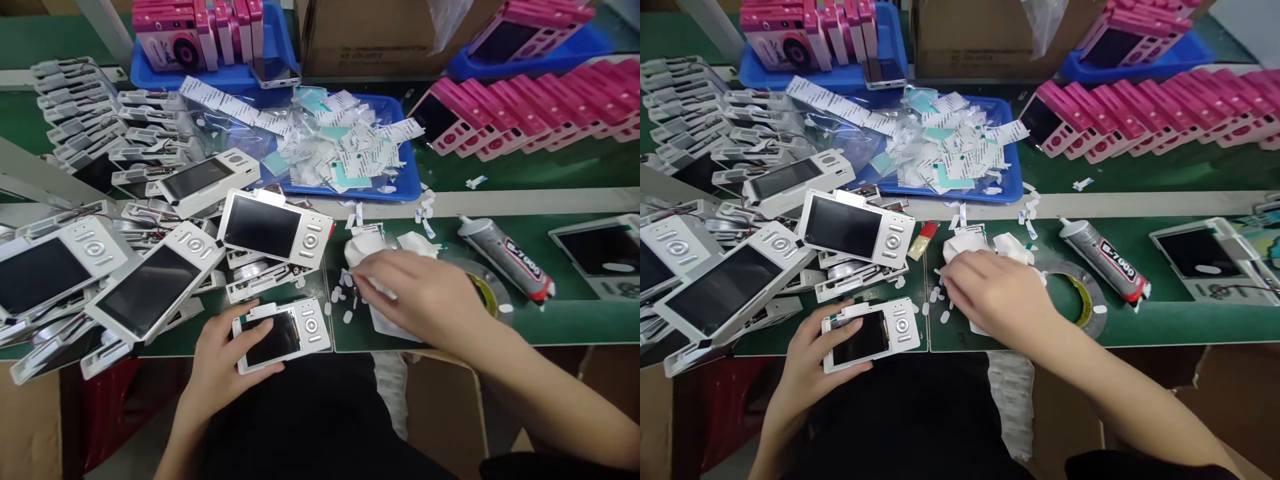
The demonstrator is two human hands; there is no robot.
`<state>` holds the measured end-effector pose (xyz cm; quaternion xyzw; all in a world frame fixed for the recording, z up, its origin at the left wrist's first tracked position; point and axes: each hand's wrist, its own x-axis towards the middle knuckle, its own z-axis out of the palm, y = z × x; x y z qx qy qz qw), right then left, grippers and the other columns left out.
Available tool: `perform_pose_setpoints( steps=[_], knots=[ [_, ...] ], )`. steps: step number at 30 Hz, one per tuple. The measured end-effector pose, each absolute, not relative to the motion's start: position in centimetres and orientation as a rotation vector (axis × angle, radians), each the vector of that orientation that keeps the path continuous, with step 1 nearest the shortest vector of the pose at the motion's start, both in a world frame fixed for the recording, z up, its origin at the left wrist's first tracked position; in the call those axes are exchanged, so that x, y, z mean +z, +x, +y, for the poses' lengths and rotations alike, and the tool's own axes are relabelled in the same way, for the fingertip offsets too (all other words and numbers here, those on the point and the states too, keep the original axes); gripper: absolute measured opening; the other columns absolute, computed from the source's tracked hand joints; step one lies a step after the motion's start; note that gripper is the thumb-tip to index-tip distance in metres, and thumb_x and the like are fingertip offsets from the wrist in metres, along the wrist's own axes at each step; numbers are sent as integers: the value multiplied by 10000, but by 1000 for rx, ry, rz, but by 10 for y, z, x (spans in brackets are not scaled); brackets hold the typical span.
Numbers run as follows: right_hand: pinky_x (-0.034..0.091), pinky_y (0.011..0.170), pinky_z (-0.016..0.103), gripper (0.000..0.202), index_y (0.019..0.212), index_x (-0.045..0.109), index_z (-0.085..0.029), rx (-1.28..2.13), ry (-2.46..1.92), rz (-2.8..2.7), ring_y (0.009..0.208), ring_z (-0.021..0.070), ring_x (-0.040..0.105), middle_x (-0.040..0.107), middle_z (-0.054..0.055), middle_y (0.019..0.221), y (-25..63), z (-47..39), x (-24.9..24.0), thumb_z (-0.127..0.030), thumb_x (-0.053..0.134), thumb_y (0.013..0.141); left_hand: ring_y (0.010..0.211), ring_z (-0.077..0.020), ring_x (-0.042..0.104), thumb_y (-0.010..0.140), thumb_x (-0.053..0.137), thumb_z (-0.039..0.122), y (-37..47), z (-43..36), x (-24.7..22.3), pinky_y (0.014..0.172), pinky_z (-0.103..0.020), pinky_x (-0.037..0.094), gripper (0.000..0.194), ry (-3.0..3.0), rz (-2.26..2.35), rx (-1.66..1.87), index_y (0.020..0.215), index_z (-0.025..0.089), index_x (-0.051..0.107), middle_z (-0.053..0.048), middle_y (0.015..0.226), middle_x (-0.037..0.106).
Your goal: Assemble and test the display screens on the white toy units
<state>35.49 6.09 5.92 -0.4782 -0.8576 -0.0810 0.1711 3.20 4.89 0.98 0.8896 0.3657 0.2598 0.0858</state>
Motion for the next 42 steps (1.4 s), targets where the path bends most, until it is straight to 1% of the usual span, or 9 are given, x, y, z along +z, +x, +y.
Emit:
perform_pose_setpoints(
  steps=[4,8,14,19,26,32,37,40,42],
  knots=[
    [421,663,309,275,884,725,-154,-339,-1231,-2621,742,169,610,729,51,825,344,39,43,-29,520,1019,1095,-259,756,1074,578,520,31,50,10,784,-355,605,345,2655,1087,763,1220,224,678,-124,1282,705],
    [414,697,320,270,944,757,-136,-312,-1271,-2665,773,182,589,702,68,818,339,32,41,-5,527,996,1102,-257,753,1072,588,512,30,50,9,800,-355,602,344,2644,1090,763,1234,226,688,-123,1296,705],
    [435,674,318,215,1116,761,-152,-137,-1472,-2601,809,204,642,722,80,927,348,46,39,-309,624,1066,1090,-269,762,1026,673,507,27,48,7,819,-359,613,343,2595,1102,777,1245,245,716,-117,1301,714],
    [379,652,338,143,943,749,-166,-23,-1593,-2626,788,226,615,713,86,889,339,43,38,-153,628,1019,1107,-265,759,1052,616,524,26,47,4,829,-367,638,344,2594,1114,781,1245,250,694,-109,1309,686],
    [456,728,323,79,909,700,-183,438,-1592,-2648,833,218,651,704,54,910,346,72,48,-188,774,935,1201,-265,719,1068,601,495,21,45,6,921,-371,653,348,2591,1097,745,1282,226,652,-120,1359,639],
    [487,700,311,143,855,661,-201,689,-1583,-2541,794,191,653,676,34,870,356,72,60,-191,685,996,1248,-255,697,1064,618,480,11,40,8,967,-342,642,355,2566,1088,729,1298,213,644,-124,1375,630],
    [557,727,298,213,890,651,-237,881,-1584,-2060,819,182,697,722,22,894,361,54,77,-363,622,1059,1207,-247,718,1057,618,510,9,43,8,935,-333,655,362,2529,1070,725,1274,222,651,-121,1362,639],
    [556,652,266,56,1006,660,-241,1079,-1656,-2001,731,157,709,735,-15,847,350,48,74,-286,650,1037,1209,-250,723,1050,627,516,8,46,9,935,-336,659,369,2510,1064,722,1273,223,655,-123,1364,643],
    [570,648,262,161,1174,649,-225,1059,-1700,-2154,752,162,735,755,-14,865,339,46,65,-204,662,1015,1215,-255,724,1045,636,519,8,47,9,941,-344,661,372,2505,1052,726,1270,223,660,-124,1365,647]
  ],
)
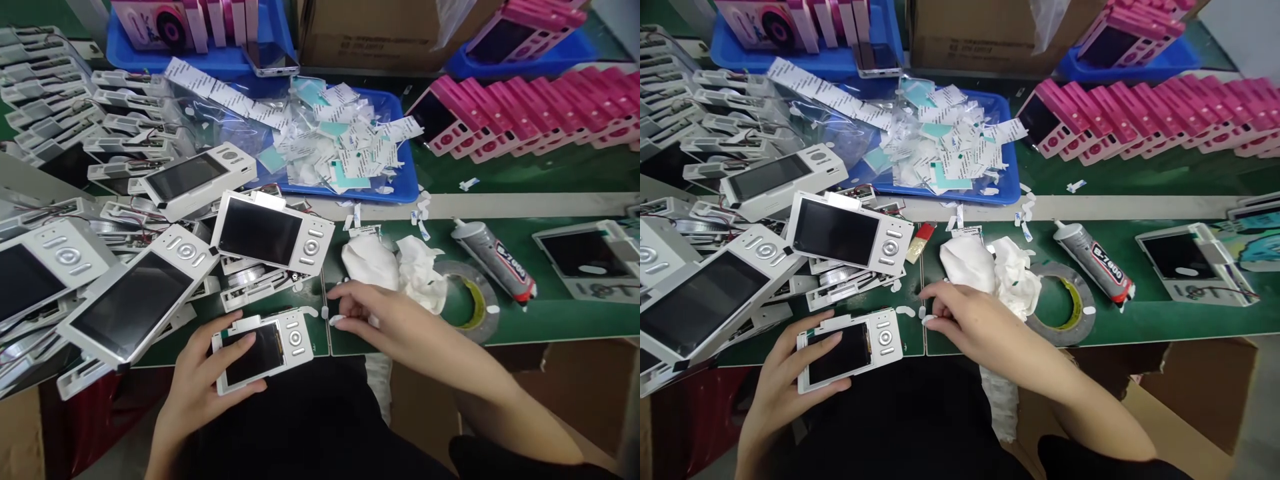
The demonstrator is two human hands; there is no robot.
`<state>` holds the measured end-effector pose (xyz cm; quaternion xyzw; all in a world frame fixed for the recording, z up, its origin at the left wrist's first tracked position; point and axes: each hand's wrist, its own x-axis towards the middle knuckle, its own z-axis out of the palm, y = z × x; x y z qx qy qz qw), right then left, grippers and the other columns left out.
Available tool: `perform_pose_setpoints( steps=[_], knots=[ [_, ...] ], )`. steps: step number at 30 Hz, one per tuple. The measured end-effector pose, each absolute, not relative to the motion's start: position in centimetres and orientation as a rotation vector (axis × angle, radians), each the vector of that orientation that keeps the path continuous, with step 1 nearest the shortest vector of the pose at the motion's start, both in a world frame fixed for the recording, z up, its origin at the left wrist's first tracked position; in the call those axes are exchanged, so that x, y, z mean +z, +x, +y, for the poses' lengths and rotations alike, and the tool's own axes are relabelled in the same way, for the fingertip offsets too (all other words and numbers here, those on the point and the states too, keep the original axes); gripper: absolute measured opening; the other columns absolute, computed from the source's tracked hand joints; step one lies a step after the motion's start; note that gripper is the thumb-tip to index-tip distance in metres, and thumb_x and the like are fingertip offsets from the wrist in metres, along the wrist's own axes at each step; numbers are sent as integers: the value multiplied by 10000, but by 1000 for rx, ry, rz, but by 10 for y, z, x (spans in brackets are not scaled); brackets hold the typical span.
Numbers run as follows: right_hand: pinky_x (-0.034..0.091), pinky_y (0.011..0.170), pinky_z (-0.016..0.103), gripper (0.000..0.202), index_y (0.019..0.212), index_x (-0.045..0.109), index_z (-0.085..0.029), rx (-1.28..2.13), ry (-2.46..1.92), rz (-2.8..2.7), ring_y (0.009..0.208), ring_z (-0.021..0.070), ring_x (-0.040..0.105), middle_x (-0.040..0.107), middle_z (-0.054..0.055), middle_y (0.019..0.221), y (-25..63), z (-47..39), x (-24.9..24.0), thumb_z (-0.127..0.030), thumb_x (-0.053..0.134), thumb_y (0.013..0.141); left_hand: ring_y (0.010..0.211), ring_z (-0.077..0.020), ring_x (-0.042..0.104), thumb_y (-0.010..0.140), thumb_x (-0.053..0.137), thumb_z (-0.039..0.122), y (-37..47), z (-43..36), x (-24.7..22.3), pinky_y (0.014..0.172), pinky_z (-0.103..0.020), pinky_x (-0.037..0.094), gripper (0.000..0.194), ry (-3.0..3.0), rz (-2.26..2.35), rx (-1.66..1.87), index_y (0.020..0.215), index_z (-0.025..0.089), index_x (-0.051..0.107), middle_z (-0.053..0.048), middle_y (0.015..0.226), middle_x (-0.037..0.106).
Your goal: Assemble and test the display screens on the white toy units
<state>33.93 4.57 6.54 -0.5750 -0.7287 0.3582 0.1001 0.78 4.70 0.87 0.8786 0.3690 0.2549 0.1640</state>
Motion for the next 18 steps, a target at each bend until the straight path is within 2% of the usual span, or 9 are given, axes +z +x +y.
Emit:
perform_pose_setpoints(
  steps=[2,7,10,14,18],
  knots=[
    [578,658,280,266,1244,639,-191,877,-1710,-2347,803,184,754,777,15,914,331,45,57,-136,677,986,1214,-259,727,1038,648,520,7,47,8,933,-345,664,377,2501,1040,732,1269,223,665,-125,1359,655],
    [521,651,349,95,978,695,-179,591,-1654,-2561,844,261,720,753,59,928,322,49,48,-88,685,952,1210,-265,737,1016,679,526,7,46,6,925,-346,667,397,2472,1049,752,1263,215,684,-132,1364,666],
    [484,650,362,75,975,705,-171,499,-1635,-2615,832,275,686,732,68,924,321,50,49,-103,705,943,1203,-267,746,1008,694,518,7,46,5,931,-350,667,390,2450,1051,769,1249,211,709,-134,1352,686],
    [452,653,359,52,965,699,-154,483,-1622,-2628,823,267,659,732,81,924,321,50,50,-103,689,955,1175,-276,763,974,747,502,7,45,5,914,-357,672,381,2409,1061,803,1243,233,745,-123,1335,717],
    [447,667,331,120,879,668,-174,603,-1596,-2608,792,219,641,721,51,872,321,57,52,-93,681,967,1177,-274,765,959,774,482,8,45,6,929,-355,671,383,2392,1059,826,1253,239,748,-116,1336,722]
  ],
)
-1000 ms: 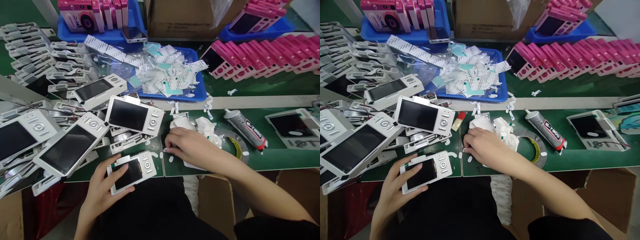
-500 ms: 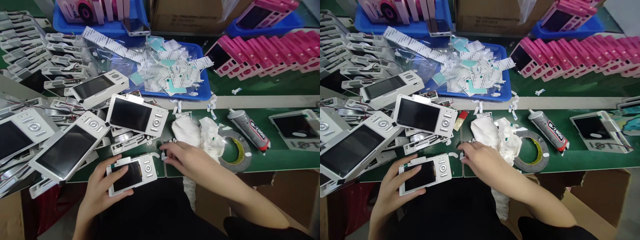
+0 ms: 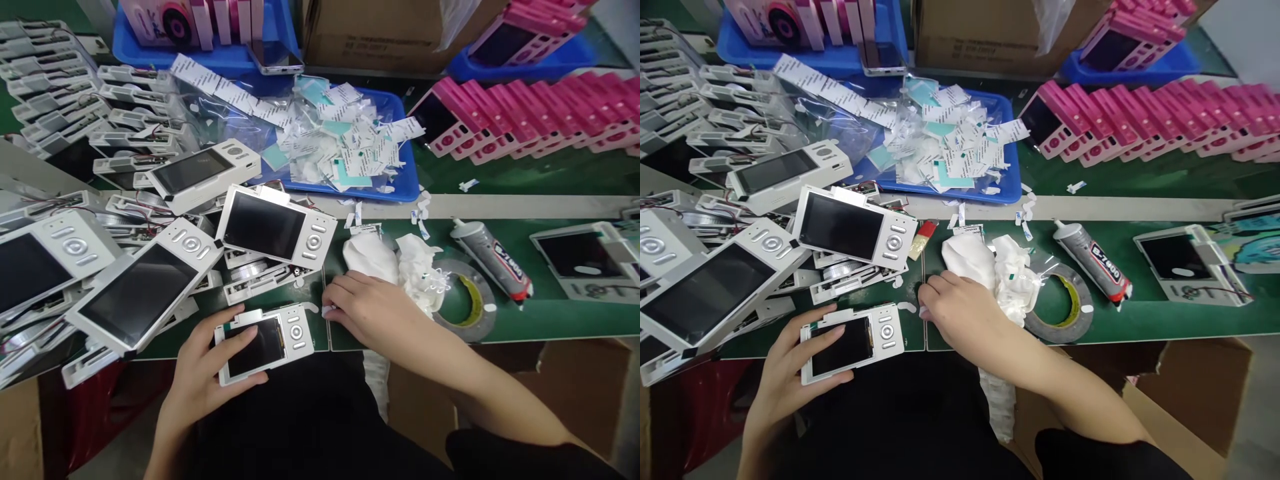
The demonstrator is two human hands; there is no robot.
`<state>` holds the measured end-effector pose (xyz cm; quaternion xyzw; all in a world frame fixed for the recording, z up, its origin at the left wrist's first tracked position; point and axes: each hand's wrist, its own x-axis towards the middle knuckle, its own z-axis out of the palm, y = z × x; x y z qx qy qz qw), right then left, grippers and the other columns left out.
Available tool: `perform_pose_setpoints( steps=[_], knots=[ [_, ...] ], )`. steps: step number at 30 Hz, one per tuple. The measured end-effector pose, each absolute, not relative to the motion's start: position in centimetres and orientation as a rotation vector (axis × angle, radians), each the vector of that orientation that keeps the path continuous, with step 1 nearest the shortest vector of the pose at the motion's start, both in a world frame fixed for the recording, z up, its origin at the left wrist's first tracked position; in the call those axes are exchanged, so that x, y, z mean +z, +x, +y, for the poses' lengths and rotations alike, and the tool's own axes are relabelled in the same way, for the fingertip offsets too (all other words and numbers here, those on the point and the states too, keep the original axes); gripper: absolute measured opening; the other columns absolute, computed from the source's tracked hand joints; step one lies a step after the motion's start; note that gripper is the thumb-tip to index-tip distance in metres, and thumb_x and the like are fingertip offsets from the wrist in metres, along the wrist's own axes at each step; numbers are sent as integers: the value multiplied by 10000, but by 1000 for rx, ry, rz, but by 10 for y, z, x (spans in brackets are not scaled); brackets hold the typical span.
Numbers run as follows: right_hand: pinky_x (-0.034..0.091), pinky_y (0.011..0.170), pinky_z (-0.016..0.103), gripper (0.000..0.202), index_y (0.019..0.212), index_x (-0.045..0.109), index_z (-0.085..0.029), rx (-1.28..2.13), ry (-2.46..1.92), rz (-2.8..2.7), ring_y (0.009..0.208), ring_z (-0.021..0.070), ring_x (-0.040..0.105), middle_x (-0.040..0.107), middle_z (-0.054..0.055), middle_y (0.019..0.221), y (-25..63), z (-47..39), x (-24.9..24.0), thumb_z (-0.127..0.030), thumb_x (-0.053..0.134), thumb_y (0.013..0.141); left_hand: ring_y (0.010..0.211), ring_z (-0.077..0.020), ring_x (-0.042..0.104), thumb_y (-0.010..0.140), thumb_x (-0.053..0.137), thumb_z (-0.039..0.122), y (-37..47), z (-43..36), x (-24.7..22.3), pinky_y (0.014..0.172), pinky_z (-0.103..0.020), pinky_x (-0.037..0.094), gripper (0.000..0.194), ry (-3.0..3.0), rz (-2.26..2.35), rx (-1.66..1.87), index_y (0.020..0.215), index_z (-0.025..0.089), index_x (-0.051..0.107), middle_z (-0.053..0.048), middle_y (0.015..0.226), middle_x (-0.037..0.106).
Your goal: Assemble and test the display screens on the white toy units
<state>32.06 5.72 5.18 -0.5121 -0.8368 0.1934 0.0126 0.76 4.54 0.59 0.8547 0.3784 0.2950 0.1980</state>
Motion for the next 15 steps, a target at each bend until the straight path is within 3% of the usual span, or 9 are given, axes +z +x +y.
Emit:
perform_pose_setpoints(
  steps=[4,8,15],
  knots=[
    [488,682,282,162,843,652,-205,747,-1561,-2566,784,167,657,705,1,841,330,59,63,-135,717,974,1155,-259,774,989,717,528,9,47,6,903,-327,676,388,2428,1060,853,1232,227,750,-121,1318,728],
    [568,760,288,134,907,672,-218,724,-1633,-2421,889,177,715,726,30,938,346,45,76,-191,647,1035,1127,-251,784,992,707,545,9,48,4,872,-310,681,386,2437,1068,878,1217,236,763,-112,1288,745],
    [513,640,275,155,908,649,-211,609,-1778,-2476,746,167,714,735,-9,839,340,30,65,-69,663,966,1109,-239,786,1021,670,532,10,49,3,849,-295,682,370,2488,1058,893,1211,224,743,-112,1268,735]
  ],
)
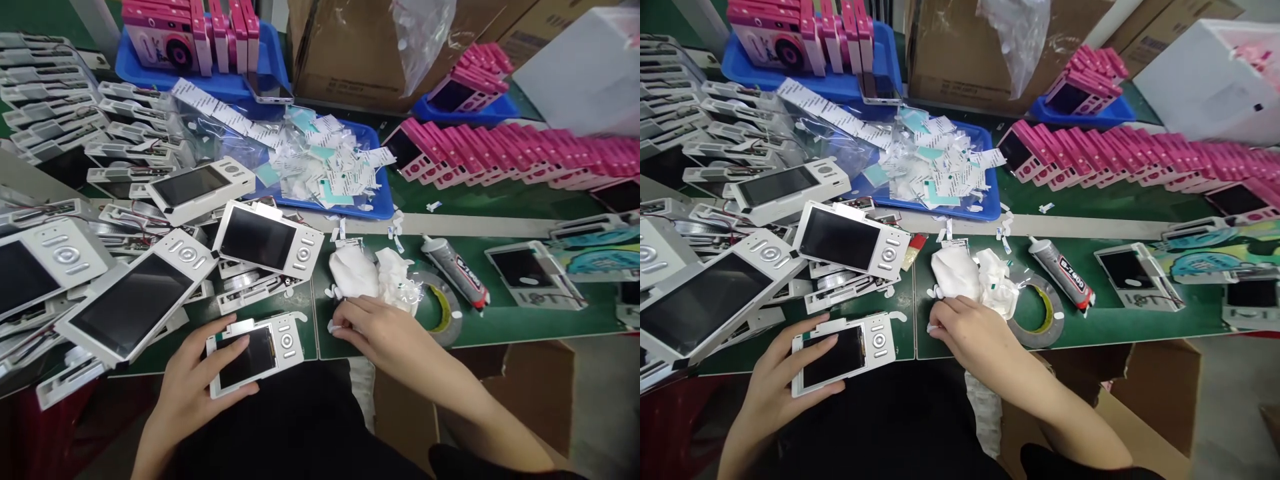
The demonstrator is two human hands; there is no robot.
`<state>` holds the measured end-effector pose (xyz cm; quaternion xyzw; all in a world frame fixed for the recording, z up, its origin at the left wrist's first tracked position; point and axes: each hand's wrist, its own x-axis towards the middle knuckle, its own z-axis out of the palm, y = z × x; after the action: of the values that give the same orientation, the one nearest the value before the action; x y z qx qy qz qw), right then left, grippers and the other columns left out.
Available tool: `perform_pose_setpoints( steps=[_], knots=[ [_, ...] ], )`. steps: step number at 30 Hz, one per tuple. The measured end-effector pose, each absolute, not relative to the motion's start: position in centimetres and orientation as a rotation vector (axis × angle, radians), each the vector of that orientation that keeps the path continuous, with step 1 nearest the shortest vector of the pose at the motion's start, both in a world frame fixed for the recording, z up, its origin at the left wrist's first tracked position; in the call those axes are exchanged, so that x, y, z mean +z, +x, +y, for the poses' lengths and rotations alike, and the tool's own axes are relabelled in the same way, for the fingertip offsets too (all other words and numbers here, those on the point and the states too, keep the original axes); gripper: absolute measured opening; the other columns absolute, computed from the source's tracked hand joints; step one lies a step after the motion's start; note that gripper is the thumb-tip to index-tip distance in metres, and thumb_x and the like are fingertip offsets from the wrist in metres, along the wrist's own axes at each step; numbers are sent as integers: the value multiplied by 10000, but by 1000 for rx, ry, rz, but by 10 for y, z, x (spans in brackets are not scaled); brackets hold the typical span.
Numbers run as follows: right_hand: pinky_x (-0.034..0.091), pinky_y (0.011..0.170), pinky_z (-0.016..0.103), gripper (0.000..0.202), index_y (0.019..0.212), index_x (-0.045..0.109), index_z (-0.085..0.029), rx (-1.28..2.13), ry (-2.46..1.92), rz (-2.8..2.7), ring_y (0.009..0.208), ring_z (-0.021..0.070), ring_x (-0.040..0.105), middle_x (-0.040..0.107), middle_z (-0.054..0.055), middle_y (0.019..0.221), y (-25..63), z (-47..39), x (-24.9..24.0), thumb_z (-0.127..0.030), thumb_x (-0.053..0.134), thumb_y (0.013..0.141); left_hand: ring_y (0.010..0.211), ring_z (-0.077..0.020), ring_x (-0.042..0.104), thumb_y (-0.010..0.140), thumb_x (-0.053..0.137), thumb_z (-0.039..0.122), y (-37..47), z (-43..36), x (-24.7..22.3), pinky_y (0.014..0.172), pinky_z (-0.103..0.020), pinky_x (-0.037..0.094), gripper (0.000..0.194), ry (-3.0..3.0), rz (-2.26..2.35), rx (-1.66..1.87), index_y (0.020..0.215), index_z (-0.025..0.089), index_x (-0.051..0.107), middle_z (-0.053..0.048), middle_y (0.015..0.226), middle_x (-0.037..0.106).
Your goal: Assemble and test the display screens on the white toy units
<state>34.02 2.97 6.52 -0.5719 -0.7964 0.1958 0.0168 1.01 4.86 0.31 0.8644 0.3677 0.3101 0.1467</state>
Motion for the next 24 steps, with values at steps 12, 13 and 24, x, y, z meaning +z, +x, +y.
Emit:
perform_pose_setpoints(
  steps=[12,13,24],
  knots=[
    [468,643,327,178,814,637,-193,359,-1621,-2709,705,205,682,737,14,780,338,39,54,-128,758,928,1097,-238,787,1045,617,551,11,49,5,847,-300,680,397,2546,1055,883,1196,203,733,-127,1261,737],
    [480,644,326,191,803,633,-196,364,-1607,-2710,703,201,684,735,8,776,339,40,54,-128,765,923,1098,-238,787,1046,618,546,11,48,4,845,-300,680,392,2540,1053,889,1196,204,735,-127,1261,739],
    [549,644,360,66,936,686,-184,320,-1711,-2551,744,251,745,760,31,819,341,22,46,-205,727,983,1113,-245,786,1029,642,558,9,46,0,848,-325,690,394,2487,1064,880,1213,224,741,-118,1295,730]
  ],
)
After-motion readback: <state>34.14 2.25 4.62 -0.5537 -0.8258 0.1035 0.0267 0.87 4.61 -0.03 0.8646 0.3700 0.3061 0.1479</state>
